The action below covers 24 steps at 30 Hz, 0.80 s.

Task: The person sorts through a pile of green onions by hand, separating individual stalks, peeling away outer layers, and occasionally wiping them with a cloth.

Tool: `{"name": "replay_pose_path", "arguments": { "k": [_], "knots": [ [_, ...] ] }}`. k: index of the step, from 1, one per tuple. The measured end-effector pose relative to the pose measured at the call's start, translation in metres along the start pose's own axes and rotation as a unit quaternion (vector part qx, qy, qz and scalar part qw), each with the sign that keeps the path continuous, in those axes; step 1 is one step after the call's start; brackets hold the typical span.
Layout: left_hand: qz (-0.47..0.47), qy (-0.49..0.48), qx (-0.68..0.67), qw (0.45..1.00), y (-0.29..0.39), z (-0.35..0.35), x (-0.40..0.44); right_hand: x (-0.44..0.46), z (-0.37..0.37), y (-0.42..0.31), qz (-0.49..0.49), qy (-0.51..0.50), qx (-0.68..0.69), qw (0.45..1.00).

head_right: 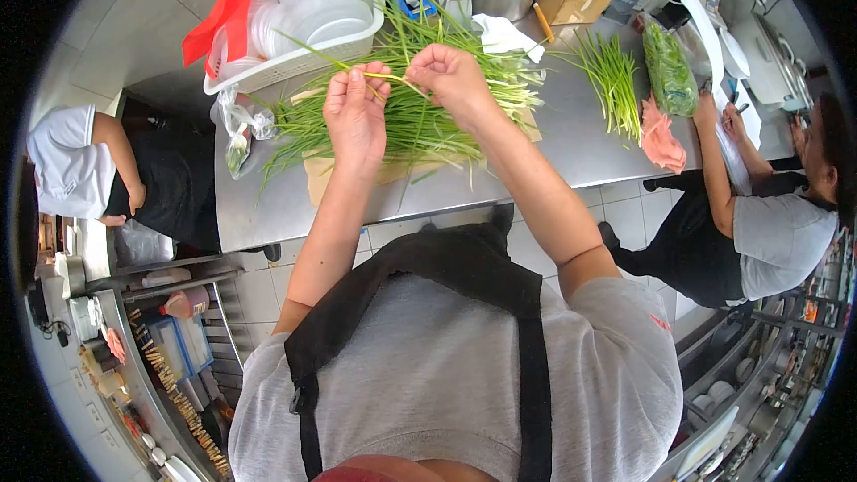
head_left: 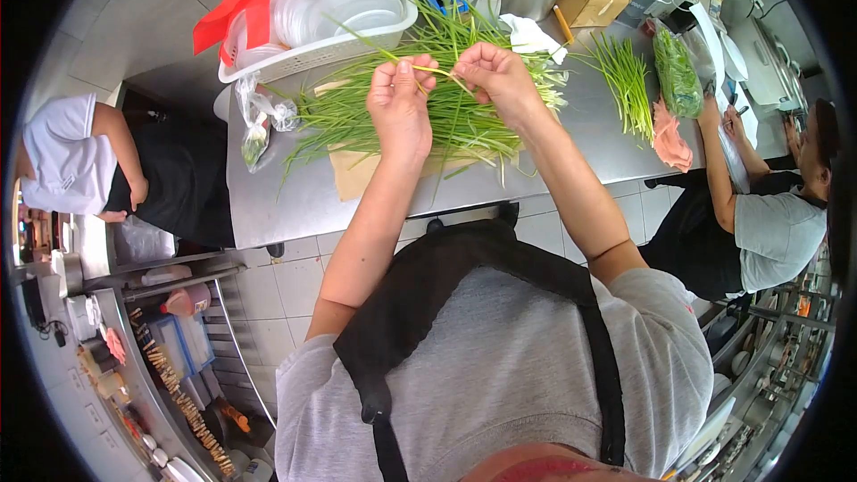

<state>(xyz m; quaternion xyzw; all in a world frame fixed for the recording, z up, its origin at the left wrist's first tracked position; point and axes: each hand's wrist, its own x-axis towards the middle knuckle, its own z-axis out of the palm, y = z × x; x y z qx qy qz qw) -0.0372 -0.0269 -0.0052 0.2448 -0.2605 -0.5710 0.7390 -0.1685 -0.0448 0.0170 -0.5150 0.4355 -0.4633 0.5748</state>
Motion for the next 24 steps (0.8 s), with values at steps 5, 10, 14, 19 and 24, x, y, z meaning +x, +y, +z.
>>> {"name": "replay_pose_path", "arguments": {
  "k": [5,10,14,19,24],
  "knots": [
    [-0.008,0.024,-0.050,0.998,0.011,-0.014,0.011,0.002,-0.011,0.008,-0.009,0.025,-0.004,1.000],
    [-0.018,0.075,-0.131,0.988,0.025,-0.040,0.032,-0.002,-0.024,0.014,-0.037,0.000,-0.160,0.986],
    [-0.120,0.077,-0.132,0.981,0.012,-0.039,0.037,-0.008,-0.011,0.019,-0.005,-0.045,-0.203,0.978],
    [-0.160,0.025,-0.128,0.978,0.005,-0.020,0.022,-0.014,-0.002,0.025,0.003,-0.065,-0.242,0.968],
    [-0.155,-0.056,-0.173,0.971,0.002,-0.031,0.026,-0.015,-0.003,0.032,0.039,-0.050,-0.165,0.984]
  ]
}}
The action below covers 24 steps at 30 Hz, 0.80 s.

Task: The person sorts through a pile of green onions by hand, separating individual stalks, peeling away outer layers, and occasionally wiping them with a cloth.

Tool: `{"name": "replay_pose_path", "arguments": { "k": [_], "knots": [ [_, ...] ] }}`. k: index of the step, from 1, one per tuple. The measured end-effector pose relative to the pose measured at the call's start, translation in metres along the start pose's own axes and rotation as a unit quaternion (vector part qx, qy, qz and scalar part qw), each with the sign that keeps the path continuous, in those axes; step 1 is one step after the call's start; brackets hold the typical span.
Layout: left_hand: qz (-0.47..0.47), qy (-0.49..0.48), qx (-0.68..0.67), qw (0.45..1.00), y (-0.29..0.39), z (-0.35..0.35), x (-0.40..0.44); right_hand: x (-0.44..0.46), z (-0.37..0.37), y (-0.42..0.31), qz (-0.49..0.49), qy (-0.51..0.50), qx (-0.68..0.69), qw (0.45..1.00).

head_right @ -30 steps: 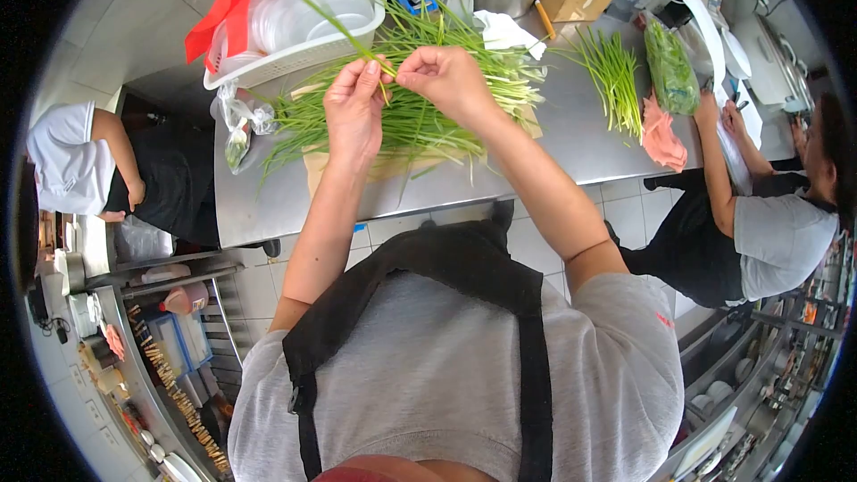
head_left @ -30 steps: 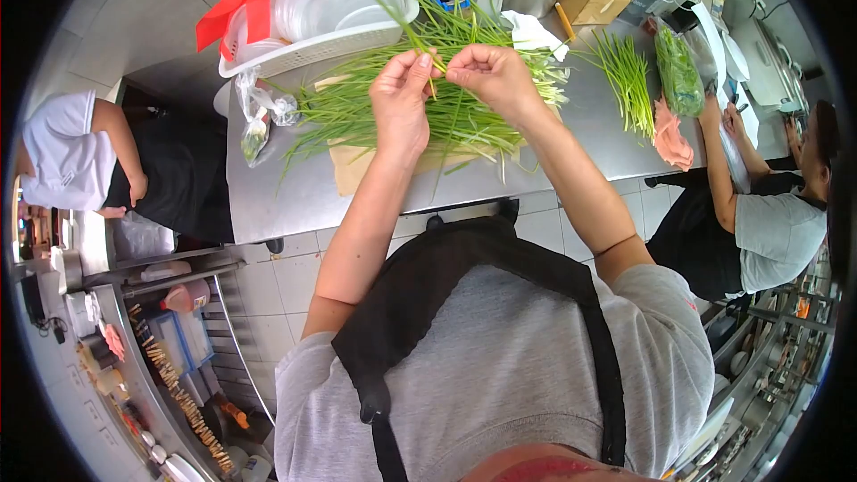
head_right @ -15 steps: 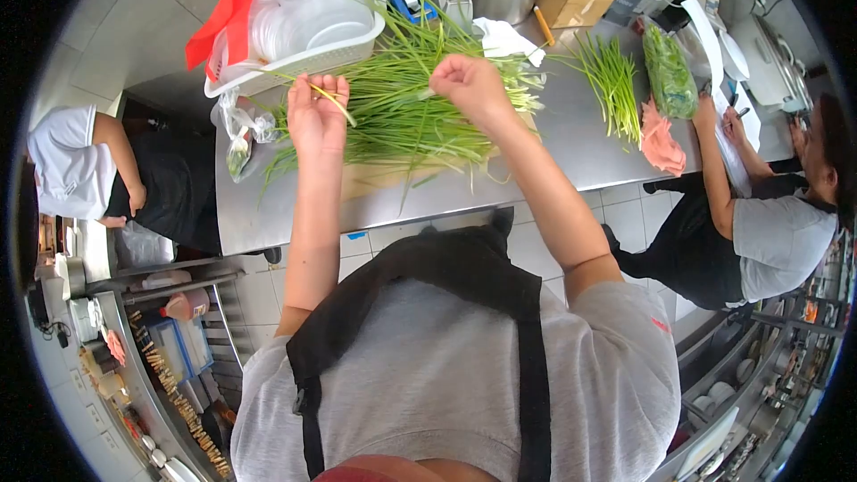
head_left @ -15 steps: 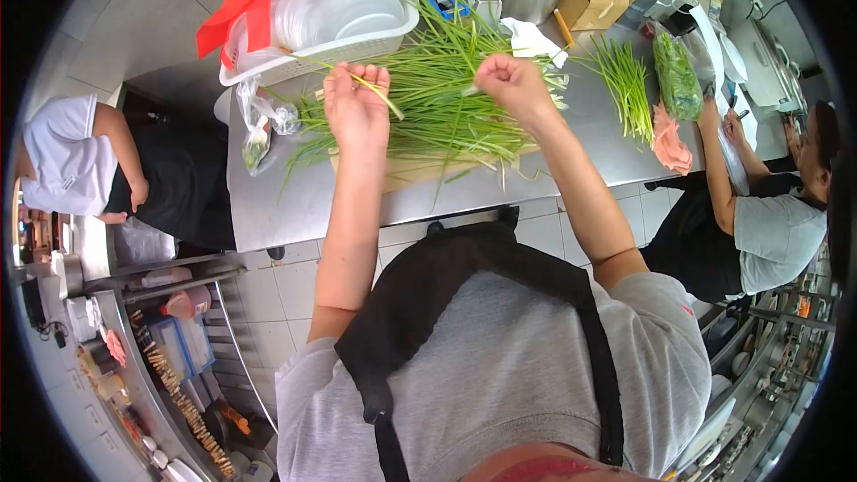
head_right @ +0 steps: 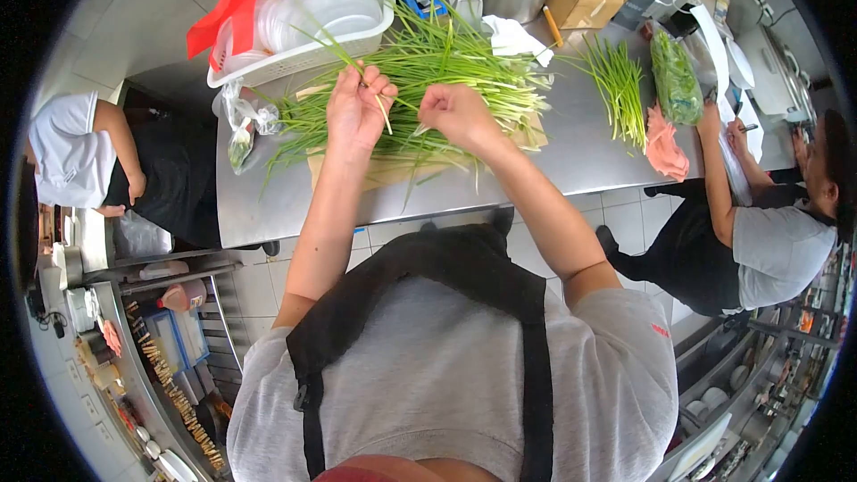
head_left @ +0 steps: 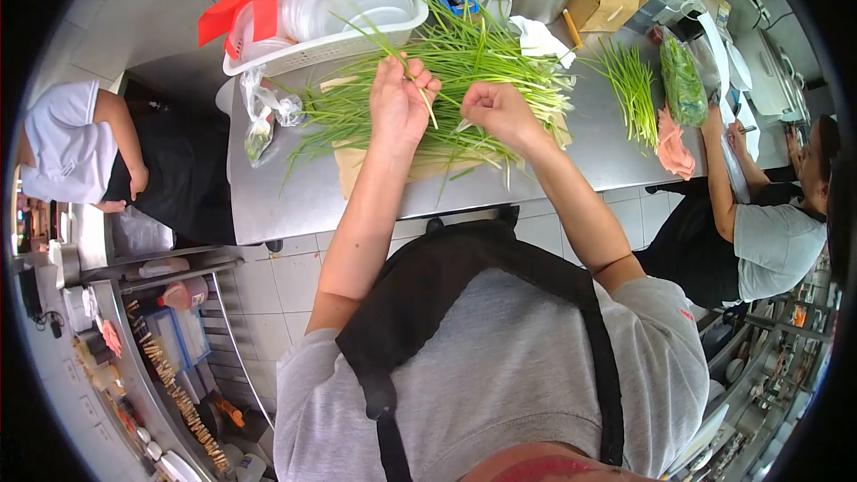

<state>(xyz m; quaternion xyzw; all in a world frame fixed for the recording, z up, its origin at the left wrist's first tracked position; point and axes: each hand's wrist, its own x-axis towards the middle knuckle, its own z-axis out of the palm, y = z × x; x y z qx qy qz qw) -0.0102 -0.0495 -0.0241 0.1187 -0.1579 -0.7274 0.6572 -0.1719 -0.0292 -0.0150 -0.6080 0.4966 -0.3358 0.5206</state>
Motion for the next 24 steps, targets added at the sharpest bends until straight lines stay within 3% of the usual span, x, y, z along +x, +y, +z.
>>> {"name": "replay_pose_path", "arguments": {
  "k": [3,7,9,10,12,13,15,17,20,23,24],
  "knots": [
    [-0.009,0.037,0.000,0.999,0.002,0.010,-0.005,0.008,-0.018,0.015,-0.047,0.058,-0.010,0.997],
    [0.008,0.034,-0.005,0.999,0.027,-0.012,-0.007,0.000,-0.085,-0.008,-0.126,0.223,-0.352,0.900],
    [-0.002,0.042,-0.006,0.999,0.038,-0.018,-0.010,0.002,-0.110,-0.004,-0.087,0.189,-0.512,0.833],
    [0.001,0.050,-0.002,0.999,0.039,-0.019,-0.013,-0.001,-0.114,-0.001,-0.083,0.193,-0.514,0.832],
    [-0.019,0.047,-0.001,0.999,0.035,-0.019,-0.016,-0.003,-0.113,-0.001,-0.210,0.176,-0.564,0.779],
    [-0.033,0.046,0.001,0.998,0.034,-0.021,-0.017,-0.004,-0.108,-0.004,-0.210,0.176,-0.564,0.779],
    [-0.051,0.030,-0.021,0.998,0.025,-0.020,-0.018,-0.006,-0.090,-0.009,-0.242,0.070,-0.449,0.857],
    [-0.086,0.015,0.012,0.996,0.017,-0.017,-0.021,-0.001,-0.079,-0.003,-0.264,0.051,-0.433,0.860],
    [-0.092,0.021,0.006,0.996,0.008,-0.014,-0.026,0.008,-0.068,-0.002,-0.311,0.100,-0.454,0.829],
    [-0.093,0.031,-0.015,0.995,0.004,-0.017,-0.029,0.015,-0.061,-0.007,-0.279,0.112,-0.484,0.822],
    [-0.094,0.042,-0.022,0.994,0.004,-0.017,-0.030,0.016,-0.060,-0.007,-0.225,0.082,-0.513,0.824]
  ]
}}
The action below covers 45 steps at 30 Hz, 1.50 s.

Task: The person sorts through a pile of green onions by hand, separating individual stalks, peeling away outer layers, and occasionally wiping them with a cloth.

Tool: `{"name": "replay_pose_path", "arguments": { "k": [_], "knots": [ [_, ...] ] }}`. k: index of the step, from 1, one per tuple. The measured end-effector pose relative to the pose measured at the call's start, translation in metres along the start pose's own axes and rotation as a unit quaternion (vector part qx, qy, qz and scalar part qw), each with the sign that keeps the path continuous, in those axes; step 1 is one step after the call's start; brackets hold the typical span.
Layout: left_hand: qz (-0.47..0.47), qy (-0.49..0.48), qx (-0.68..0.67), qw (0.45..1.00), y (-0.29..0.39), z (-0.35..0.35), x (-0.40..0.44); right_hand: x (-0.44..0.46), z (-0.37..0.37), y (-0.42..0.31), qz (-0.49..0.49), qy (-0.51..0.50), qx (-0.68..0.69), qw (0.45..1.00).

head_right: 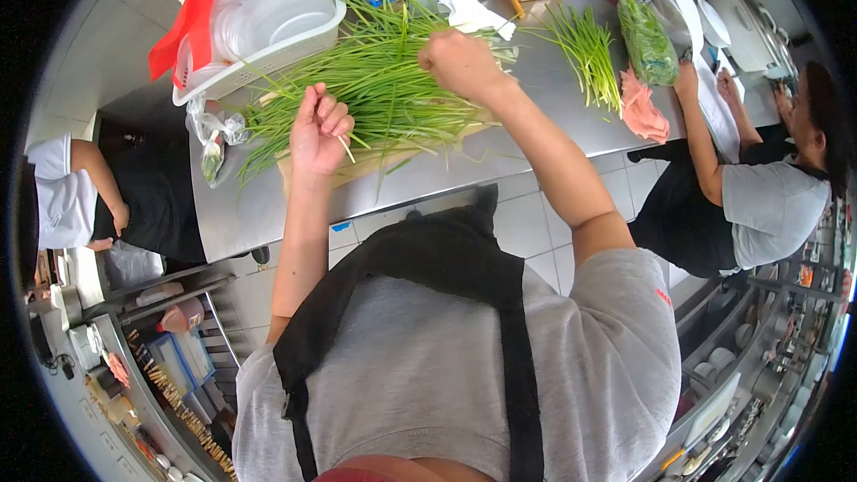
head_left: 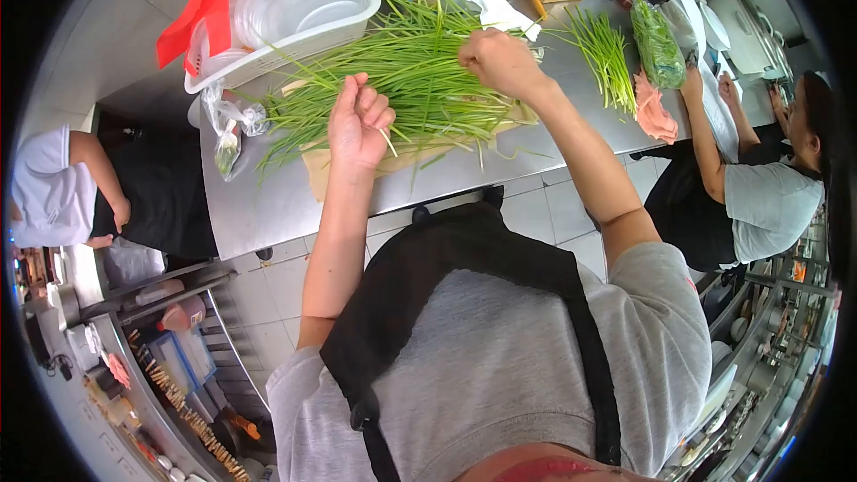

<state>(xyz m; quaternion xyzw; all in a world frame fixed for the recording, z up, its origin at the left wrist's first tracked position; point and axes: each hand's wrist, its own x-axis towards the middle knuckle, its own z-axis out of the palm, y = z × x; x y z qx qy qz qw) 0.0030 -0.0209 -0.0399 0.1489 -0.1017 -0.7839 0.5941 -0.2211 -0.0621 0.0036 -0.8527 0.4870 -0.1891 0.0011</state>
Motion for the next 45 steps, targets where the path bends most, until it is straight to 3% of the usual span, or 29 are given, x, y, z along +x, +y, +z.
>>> {"name": "replay_pose_path", "arguments": {
  "k": [2,5,7,10,12,15,20,23,32,34,35,37,39,41,43,45],
  "knots": [
    [-0.001,0.011,-0.008,1.000,0.000,-0.002,-0.002,0.001,0.004,0.000,0.025,-0.059,-0.020,0.998],
    [0.004,0.011,-0.010,1.000,0.002,-0.004,-0.004,0.003,0.005,0.006,0.014,-0.029,-0.039,0.999],
    [0.005,0.014,-0.002,1.000,0.002,-0.004,-0.007,0.009,-0.020,0.011,0.032,-0.044,0.012,0.998],
    [0.008,0.026,0.015,1.000,-0.002,0.000,-0.009,0.018,-0.072,0.015,0.018,0.020,0.086,0.996],
    [0.019,0.017,0.038,0.999,-0.008,0.007,-0.011,0.023,-0.096,0.017,0.151,0.019,0.202,0.968],
    [0.027,-0.002,0.089,0.996,-0.014,0.020,-0.012,0.023,-0.105,0.011,0.160,-0.011,0.242,0.957],
    [0.052,-0.001,0.184,0.981,-0.016,0.048,-0.001,0.017,-0.082,0.003,0.131,-0.034,0.360,0.923],
    [0.087,0.031,0.214,0.972,-0.015,0.061,0.012,0.013,-0.067,-0.014,0.125,-0.053,0.355,0.925],
    [0.143,0.007,0.262,0.954,0.000,0.058,0.017,0.014,-0.046,-0.019,0.083,-0.095,0.350,0.928],
    [0.146,0.038,0.237,0.960,0.007,0.042,0.017,0.018,-0.046,-0.004,0.118,-0.013,0.258,0.959],
    [0.151,0.067,0.213,0.963,0.012,0.034,0.019,0.020,-0.044,0.001,0.120,-0.011,0.257,0.959],
    [0.139,0.093,0.200,0.965,0.019,0.025,0.018,0.019,-0.035,0.009,0.052,-0.024,0.095,0.994],
    [0.105,0.090,0.168,0.976,0.020,0.013,0.016,0.015,-0.015,0.010,0.048,-0.054,0.120,0.990],
    [0.095,0.095,0.162,0.978,0.013,0.015,0.011,0.013,0.003,0.011,-0.026,-0.036,0.052,0.998],
    [0.070,0.079,0.149,0.983,0.008,0.011,0.008,0.014,0.006,0.007,-0.027,-0.005,0.001,1.000],
    [0.062,0.068,0.134,0.987,0.005,0.011,0.005,0.016,0.005,0.008,-0.003,-0.054,-0.050,0.997]
  ]
}}
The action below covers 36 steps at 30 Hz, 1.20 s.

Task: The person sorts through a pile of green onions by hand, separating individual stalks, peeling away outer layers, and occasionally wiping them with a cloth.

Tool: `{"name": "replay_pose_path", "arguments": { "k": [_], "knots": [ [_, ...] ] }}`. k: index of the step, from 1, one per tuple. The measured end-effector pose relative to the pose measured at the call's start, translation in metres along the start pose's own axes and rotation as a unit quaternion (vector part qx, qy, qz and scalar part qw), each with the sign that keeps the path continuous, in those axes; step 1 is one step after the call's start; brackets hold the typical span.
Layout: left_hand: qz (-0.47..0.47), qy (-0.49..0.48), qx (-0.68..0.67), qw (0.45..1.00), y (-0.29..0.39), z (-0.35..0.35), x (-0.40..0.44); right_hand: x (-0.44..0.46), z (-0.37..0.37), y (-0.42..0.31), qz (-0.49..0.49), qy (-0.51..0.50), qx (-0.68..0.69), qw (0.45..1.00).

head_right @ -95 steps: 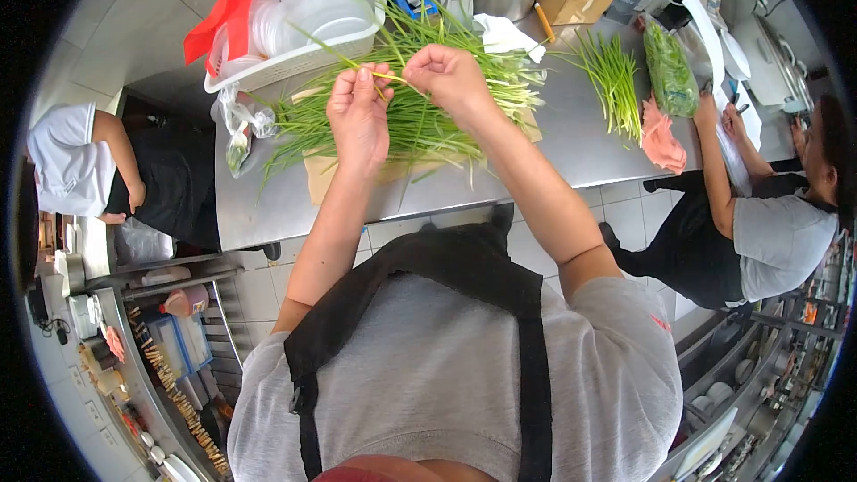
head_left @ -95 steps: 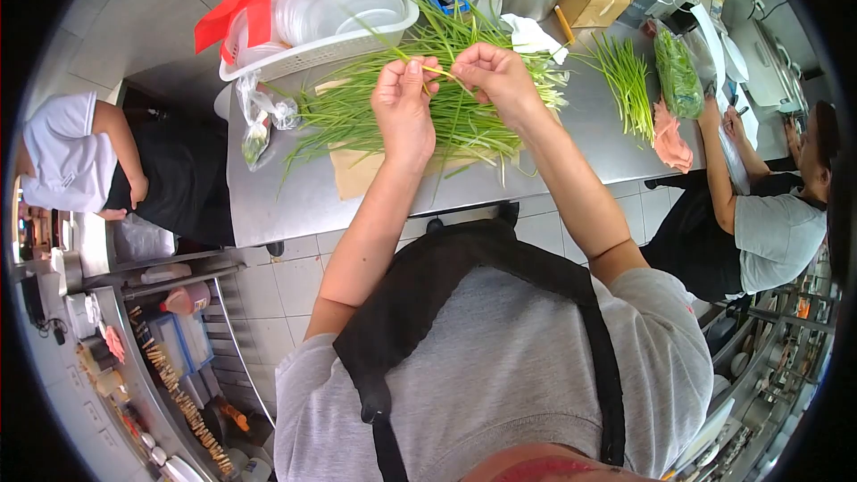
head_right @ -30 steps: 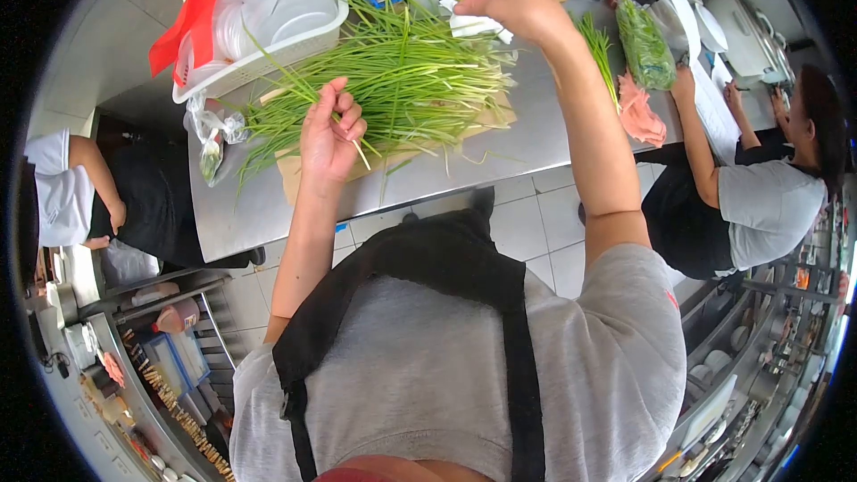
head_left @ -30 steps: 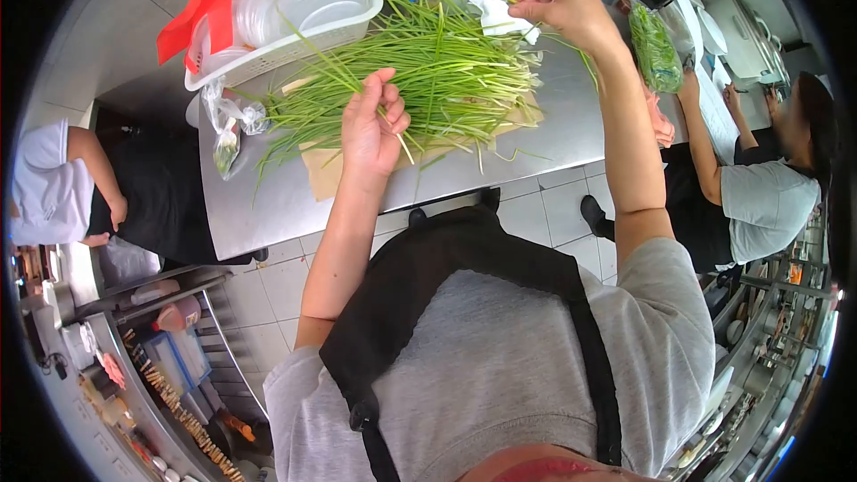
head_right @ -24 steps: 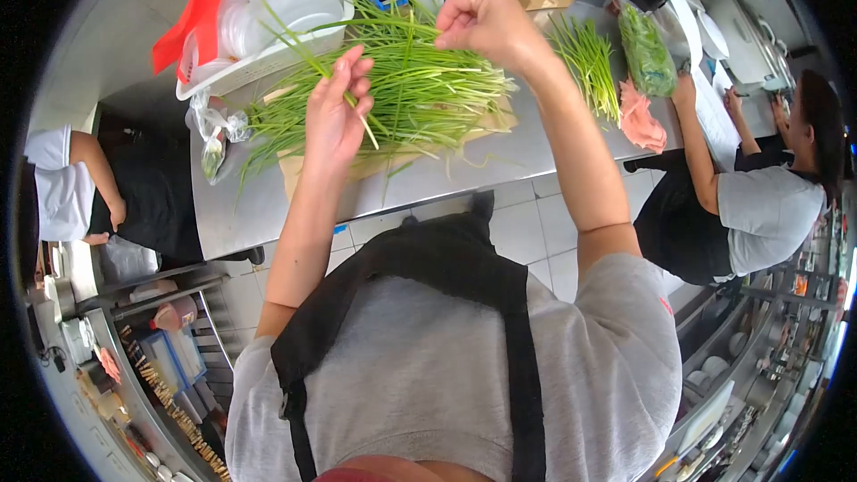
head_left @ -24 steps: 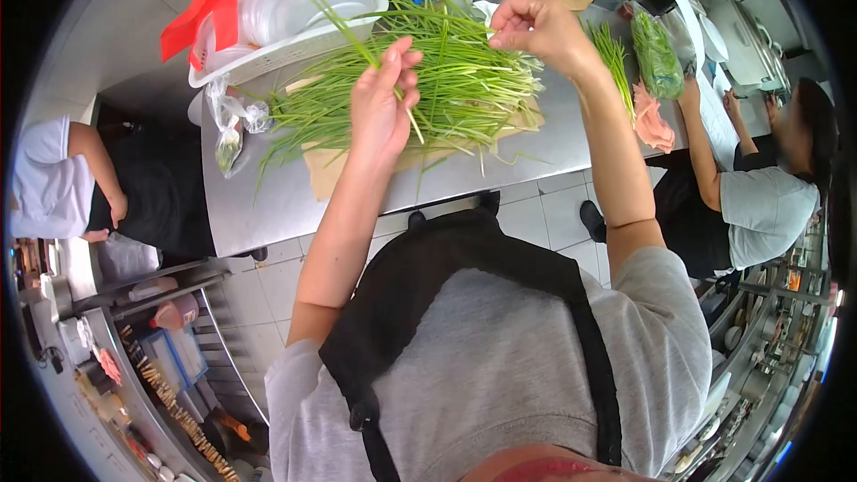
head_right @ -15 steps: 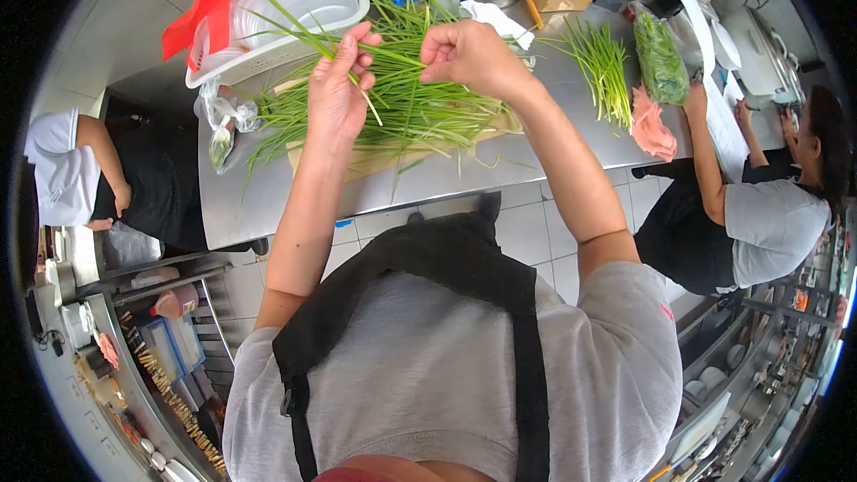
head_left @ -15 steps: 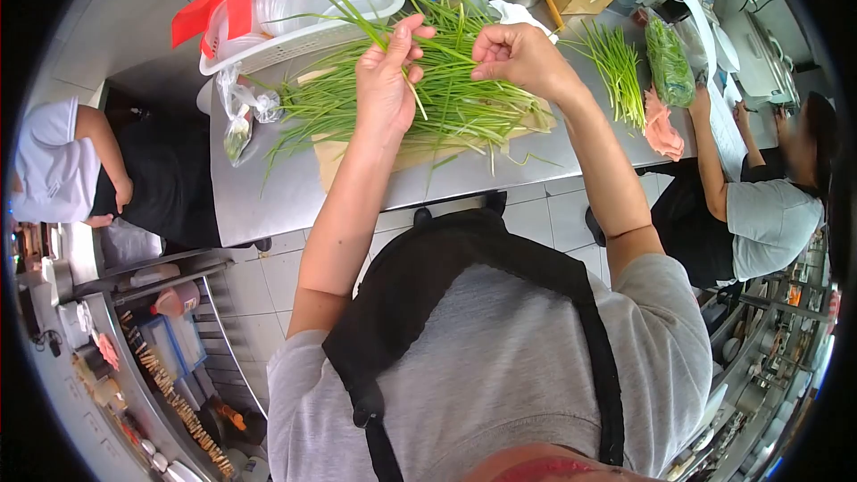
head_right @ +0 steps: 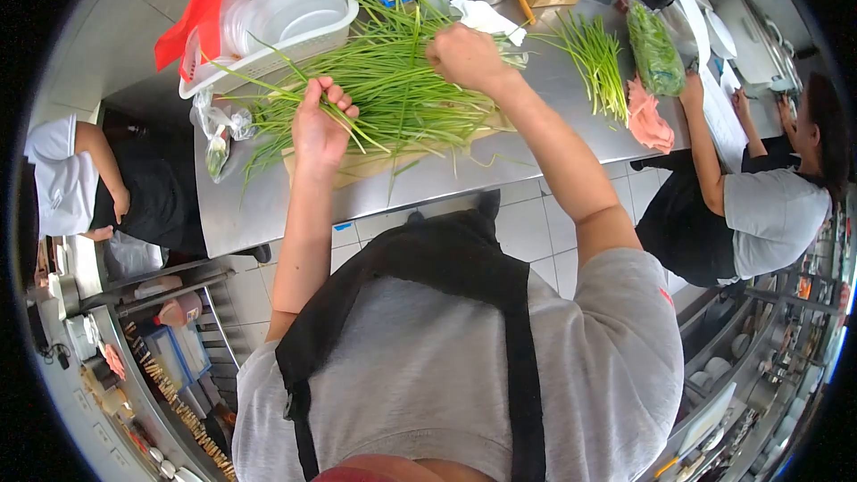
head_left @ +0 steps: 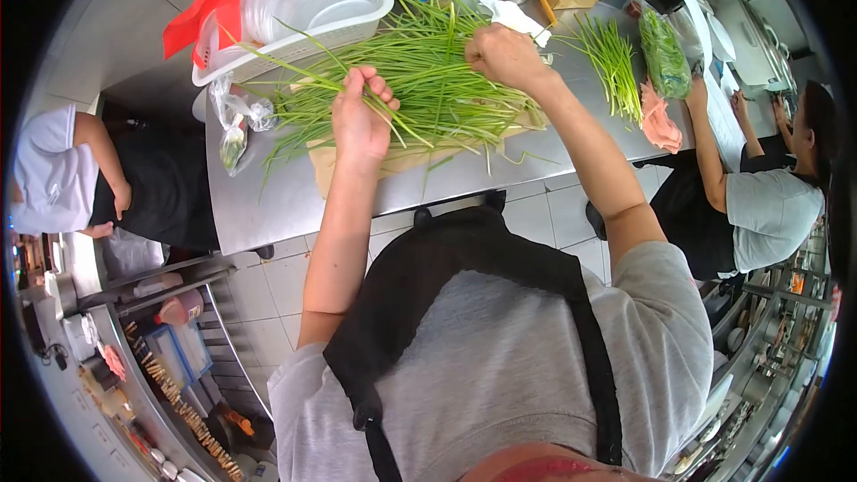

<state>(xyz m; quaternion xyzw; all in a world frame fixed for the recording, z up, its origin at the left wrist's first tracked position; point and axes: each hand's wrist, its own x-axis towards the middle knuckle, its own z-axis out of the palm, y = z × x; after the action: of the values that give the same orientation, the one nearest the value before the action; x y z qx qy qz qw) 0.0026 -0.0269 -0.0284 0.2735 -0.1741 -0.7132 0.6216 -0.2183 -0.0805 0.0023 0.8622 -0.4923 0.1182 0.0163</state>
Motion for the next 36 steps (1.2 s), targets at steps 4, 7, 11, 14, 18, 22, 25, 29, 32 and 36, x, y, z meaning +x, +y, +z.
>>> {"name": "replay_pose_path", "arguments": {
  "k": [4,7,11,14,18,22,25,29,32,36],
  "knots": [
    [0.041,-0.035,-0.019,0.998,-0.009,0.013,-0.011,0.010,-0.019,0.014,0.010,-0.017,0.125,0.992],
    [0.100,-0.059,0.025,0.993,-0.017,0.028,-0.012,0.016,-0.054,0.008,0.146,-0.002,0.407,0.901],
    [0.073,-0.052,0.075,0.993,-0.017,0.058,-0.003,0.016,-0.070,-0.007,0.143,-0.048,0.500,0.853],
    [0.048,-0.074,0.050,0.995,-0.021,0.069,0.009,0.015,-0.068,-0.017,0.143,-0.062,0.526,0.836],
    [0.047,-0.050,0.041,0.997,-0.023,0.070,0.014,0.011,-0.057,-0.021,0.107,-0.067,0.564,0.816],
    [0.070,-0.016,-0.003,0.997,-0.012,0.041,0.021,-0.005,-0.044,-0.001,0.100,-0.065,0.686,0.718],
    [0.114,0.039,-0.013,0.993,0.012,0.012,0.025,-0.023,-0.034,0.025,0.132,-0.104,0.695,0.699],
    [0.136,0.026,0.021,0.990,0.028,0.007,0.016,-0.032,-0.029,0.018,0.162,-0.066,0.169,0.970],
    [0.134,0.006,0.051,0.990,0.020,0.028,0.010,-0.021,-0.034,-0.025,0.062,0.100,0.264,0.957],
    [0.112,-0.016,0.053,0.992,0.013,0.038,0.008,-0.013,-0.040,-0.051,0.027,0.109,0.326,0.939]
  ]
}}
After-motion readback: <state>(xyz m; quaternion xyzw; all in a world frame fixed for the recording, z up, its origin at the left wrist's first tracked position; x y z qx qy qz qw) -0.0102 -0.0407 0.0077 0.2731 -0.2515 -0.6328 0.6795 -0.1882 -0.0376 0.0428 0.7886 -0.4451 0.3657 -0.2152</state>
